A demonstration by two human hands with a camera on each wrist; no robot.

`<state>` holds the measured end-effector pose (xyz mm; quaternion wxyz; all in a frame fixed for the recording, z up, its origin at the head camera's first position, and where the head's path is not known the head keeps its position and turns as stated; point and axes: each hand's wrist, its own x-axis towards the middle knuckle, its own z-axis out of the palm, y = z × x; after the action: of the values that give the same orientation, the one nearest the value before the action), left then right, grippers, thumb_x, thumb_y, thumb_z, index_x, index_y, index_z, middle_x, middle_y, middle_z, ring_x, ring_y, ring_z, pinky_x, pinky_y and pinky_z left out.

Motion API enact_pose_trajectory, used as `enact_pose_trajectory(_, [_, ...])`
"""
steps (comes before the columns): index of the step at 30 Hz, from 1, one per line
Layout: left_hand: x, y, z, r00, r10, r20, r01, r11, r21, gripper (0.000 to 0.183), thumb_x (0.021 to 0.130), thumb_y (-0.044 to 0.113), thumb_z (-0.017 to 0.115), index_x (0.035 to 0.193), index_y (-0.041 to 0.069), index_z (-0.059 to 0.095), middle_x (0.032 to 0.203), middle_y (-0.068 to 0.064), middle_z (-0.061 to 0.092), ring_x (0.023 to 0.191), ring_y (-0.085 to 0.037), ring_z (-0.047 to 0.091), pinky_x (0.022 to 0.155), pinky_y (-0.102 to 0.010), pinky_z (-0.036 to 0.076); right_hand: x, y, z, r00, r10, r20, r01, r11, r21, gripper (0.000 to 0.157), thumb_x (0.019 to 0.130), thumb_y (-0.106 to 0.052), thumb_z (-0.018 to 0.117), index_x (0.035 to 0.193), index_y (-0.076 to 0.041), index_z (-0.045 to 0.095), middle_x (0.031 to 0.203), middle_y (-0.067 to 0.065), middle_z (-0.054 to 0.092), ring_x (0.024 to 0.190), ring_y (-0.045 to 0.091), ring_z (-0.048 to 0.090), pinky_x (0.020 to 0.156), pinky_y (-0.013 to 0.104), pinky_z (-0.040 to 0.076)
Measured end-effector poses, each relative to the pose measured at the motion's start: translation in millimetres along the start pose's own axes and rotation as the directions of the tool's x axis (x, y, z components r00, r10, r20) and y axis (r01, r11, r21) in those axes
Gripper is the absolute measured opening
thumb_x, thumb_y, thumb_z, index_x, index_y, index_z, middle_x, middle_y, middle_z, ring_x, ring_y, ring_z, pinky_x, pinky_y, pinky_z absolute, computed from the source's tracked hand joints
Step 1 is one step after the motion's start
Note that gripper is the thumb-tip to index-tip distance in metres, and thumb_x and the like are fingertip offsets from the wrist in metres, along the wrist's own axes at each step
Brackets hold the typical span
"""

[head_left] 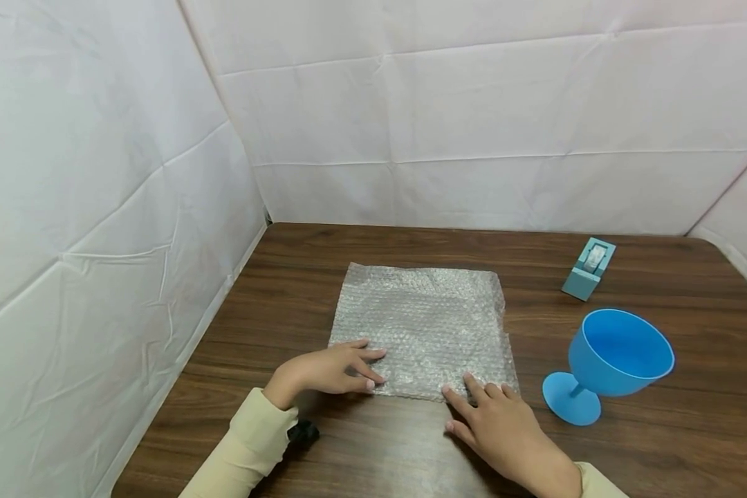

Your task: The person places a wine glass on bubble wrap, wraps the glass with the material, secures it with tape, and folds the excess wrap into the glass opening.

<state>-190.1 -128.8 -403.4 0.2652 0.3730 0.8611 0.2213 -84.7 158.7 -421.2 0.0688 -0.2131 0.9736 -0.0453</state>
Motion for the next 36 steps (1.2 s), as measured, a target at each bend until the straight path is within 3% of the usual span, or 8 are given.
enact_pose_trajectory(11, [3.1, 13.6, 0.0, 0.999, -0.042, -0.018, 0.043, 0.998, 0.044, 0.025, 0.097, 0.024, 0.058, 0.118, 0.020, 0.071, 0.152, -0.003, 0.039, 0.146, -0.037, 0.018, 0.110, -0.069, 0.016, -2.8, 6.4, -1.4, 1.000, -0.026, -0.018, 0.026, 1.000, -0.011, 0.052, 0.093, -0.051, 0.053, 0.137, -0.023, 0.055, 0.138, 0.017, 0.053, 0.117, 0.038, 0.056, 0.095, 0.058, 0.043])
enact_pose_trajectory(18, [5.0, 21.3, -6.2, 0.999, -0.003, -0.046, 0.004, 0.999, 0.037, 0.028, 0.098, 0.024, 0.056, 0.122, 0.016, 0.068, 0.154, -0.008, 0.034, 0.145, -0.039, 0.022, 0.114, -0.055, 0.025, -6.0, 7.6, -8.7, 0.999, -0.041, 0.022, 0.039, 0.998, 0.050, 0.055, 0.093, -0.049, 0.055, 0.141, -0.023, 0.050, 0.145, 0.013, 0.048, 0.127, 0.041, 0.049, 0.101, 0.060, 0.037])
enact_pose_trajectory(22, [7.3, 29.8, -12.4, 0.995, 0.029, -0.091, -0.027, 0.999, 0.022, 0.041, 0.098, 0.028, 0.056, 0.137, 0.016, 0.055, 0.157, -0.011, 0.029, 0.145, -0.033, 0.025, 0.114, -0.051, 0.028, -11.7, 5.4, -18.0, 0.994, -0.088, -0.063, 0.090, 0.996, 0.029, 0.055, 0.094, -0.048, 0.054, 0.143, -0.023, 0.048, 0.144, 0.011, 0.049, 0.129, 0.037, 0.049, 0.102, 0.058, 0.039])
enact_pose_trajectory(26, [14.2, 39.2, -19.4, 0.982, 0.091, -0.163, -0.092, 0.996, -0.002, 0.059, 0.097, 0.028, 0.058, 0.150, 0.016, 0.036, 0.159, -0.010, 0.024, 0.147, -0.027, 0.022, 0.115, -0.049, 0.026, -18.1, 2.9, -31.2, 0.974, -0.121, -0.191, 0.124, 0.992, 0.004, 0.055, 0.094, -0.048, 0.055, 0.143, -0.023, 0.048, 0.143, 0.007, 0.052, 0.129, 0.032, 0.051, 0.102, 0.055, 0.041])
enact_pose_trajectory(28, [19.1, 43.8, -22.2, 0.969, 0.129, -0.212, -0.135, 0.991, -0.015, 0.066, 0.096, 0.026, 0.060, 0.153, 0.016, 0.028, 0.160, -0.009, 0.021, 0.148, -0.026, 0.018, 0.117, -0.048, 0.023, -20.5, 3.3, -37.7, 0.952, -0.137, -0.274, 0.142, 0.990, -0.004, 0.056, 0.093, -0.047, 0.057, 0.143, -0.023, 0.048, 0.142, 0.006, 0.052, 0.130, 0.030, 0.050, 0.102, 0.053, 0.042])
enact_pose_trajectory(30, [24.5, 49.2, -25.0, 0.952, 0.157, -0.264, -0.170, 0.985, -0.026, 0.071, 0.095, 0.024, 0.061, 0.154, 0.016, 0.022, 0.160, -0.008, 0.019, 0.148, -0.025, 0.016, 0.118, -0.047, 0.021, -22.9, 4.9, -43.7, 0.911, -0.159, -0.380, 0.165, 0.986, -0.017, 0.057, 0.092, -0.046, 0.060, 0.143, -0.023, 0.048, 0.143, 0.005, 0.052, 0.132, 0.030, 0.048, 0.106, 0.050, 0.039])
enact_pose_trajectory(32, [30.0, 54.9, -26.7, 0.937, 0.164, -0.309, -0.185, 0.982, -0.037, 0.075, 0.095, 0.026, 0.061, 0.155, 0.019, 0.017, 0.161, -0.004, 0.016, 0.148, -0.023, 0.015, 0.118, -0.046, 0.020, -25.1, 7.7, -50.5, 0.856, -0.180, -0.485, 0.192, 0.981, -0.027, 0.056, 0.093, -0.046, 0.059, 0.142, -0.021, 0.049, 0.143, 0.006, 0.051, 0.135, 0.030, 0.044, 0.112, 0.046, 0.033])
enact_pose_trajectory(36, [43.2, 68.5, -28.7, 0.914, 0.172, -0.367, -0.207, 0.977, -0.058, 0.081, 0.094, 0.031, 0.062, 0.156, 0.026, 0.009, 0.162, 0.002, 0.013, 0.148, -0.019, 0.016, 0.118, -0.046, 0.022, -31.5, 14.8, -66.9, 0.735, -0.186, -0.652, 0.222, 0.975, -0.028, 0.056, 0.099, -0.052, 0.043, 0.141, -0.016, 0.049, 0.146, 0.012, 0.048, 0.142, 0.029, 0.033, 0.121, 0.039, 0.014])
